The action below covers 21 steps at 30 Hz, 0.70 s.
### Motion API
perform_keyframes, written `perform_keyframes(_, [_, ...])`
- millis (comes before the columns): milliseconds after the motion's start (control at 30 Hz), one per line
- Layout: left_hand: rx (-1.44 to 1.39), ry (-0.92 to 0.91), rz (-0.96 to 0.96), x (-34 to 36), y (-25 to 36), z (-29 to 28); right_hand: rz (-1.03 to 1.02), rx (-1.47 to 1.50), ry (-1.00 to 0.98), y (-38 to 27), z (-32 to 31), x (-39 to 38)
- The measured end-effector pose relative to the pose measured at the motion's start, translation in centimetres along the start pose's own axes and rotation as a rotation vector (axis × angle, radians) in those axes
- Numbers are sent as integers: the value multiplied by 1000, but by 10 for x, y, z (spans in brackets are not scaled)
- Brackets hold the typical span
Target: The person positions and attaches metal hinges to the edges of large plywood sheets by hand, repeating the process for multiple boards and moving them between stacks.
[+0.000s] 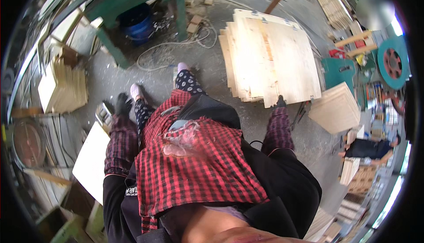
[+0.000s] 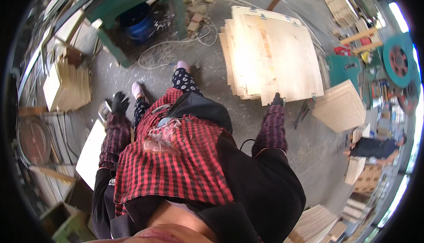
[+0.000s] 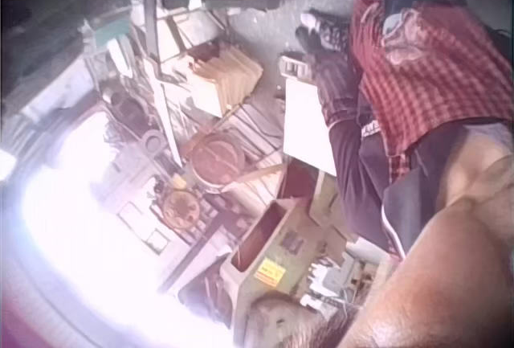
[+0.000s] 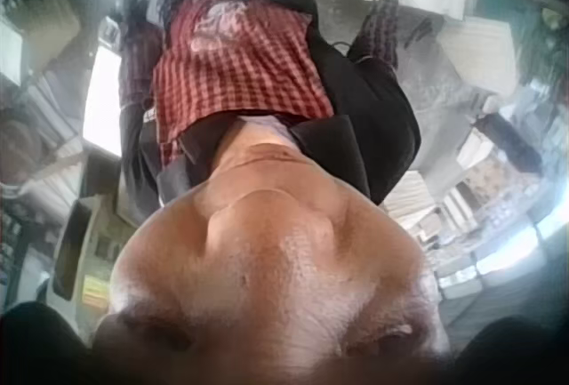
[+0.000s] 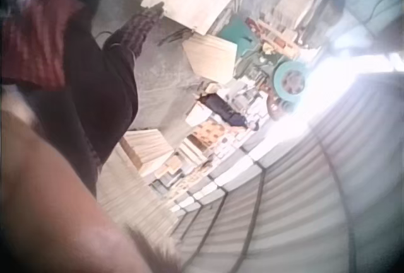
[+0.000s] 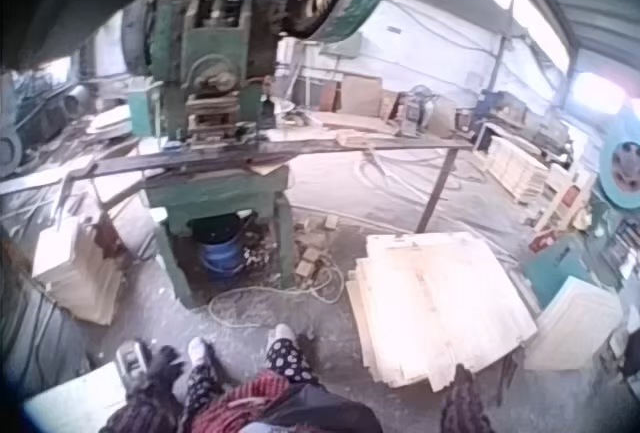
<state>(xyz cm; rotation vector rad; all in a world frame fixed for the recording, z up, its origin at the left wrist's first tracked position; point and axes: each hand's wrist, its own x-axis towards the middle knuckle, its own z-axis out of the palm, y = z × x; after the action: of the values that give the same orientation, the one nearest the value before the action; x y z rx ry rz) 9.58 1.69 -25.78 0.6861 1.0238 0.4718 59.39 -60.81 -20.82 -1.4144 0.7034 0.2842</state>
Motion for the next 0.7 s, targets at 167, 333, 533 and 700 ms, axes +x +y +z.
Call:
perform_keyframes(167, [-99,787,-130,-127,-58,-223,93,-484,-197,67,66,-34])
perform_keyframes(333, [-110,937,-478,-270,-182,-261,99,-917,-520,89,137,-67])
perform_keyframes(533, [-256,852,-535,-328,-223,-157,89,-1208,-1227,217,323,-178])
perform_keyframes(700, [-182,831,-439,-281,-200,-169,138,-1168,-1358,301,389,-261])
